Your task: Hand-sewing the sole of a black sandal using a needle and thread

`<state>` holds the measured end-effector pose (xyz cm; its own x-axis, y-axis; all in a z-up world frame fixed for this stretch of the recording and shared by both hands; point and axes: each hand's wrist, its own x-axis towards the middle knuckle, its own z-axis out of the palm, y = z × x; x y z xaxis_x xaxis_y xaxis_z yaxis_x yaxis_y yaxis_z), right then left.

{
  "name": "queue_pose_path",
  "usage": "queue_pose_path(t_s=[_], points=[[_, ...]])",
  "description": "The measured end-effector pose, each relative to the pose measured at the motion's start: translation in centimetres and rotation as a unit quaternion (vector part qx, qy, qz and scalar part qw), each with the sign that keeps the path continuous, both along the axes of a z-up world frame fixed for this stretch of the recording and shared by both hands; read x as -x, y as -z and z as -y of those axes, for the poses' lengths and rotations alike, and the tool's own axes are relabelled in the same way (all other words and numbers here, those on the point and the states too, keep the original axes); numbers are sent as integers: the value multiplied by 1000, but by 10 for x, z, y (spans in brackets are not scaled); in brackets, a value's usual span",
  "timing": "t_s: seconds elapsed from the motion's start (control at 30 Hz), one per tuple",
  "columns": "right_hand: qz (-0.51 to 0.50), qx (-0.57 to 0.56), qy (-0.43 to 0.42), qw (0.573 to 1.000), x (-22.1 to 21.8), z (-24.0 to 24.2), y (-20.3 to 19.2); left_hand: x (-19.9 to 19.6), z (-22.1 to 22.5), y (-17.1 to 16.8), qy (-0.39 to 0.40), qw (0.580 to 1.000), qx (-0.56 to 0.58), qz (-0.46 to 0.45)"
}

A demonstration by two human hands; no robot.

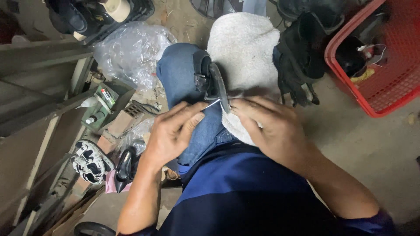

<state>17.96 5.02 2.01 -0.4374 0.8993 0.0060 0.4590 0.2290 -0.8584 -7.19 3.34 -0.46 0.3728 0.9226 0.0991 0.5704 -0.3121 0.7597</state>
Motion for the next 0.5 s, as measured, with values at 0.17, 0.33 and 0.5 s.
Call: queue_pose_path(t_s=[0.17,0.33,0.5], points=[[51,-148,35,987,7,12,12,8,-5,24,-12,857,429,286],[63,-151,25,986,6,8,11,-24,-2,8,0,996,87,21],[-29,-69,8,997,-2,-5,11,-18,0,1,-8,999,34,-3]])
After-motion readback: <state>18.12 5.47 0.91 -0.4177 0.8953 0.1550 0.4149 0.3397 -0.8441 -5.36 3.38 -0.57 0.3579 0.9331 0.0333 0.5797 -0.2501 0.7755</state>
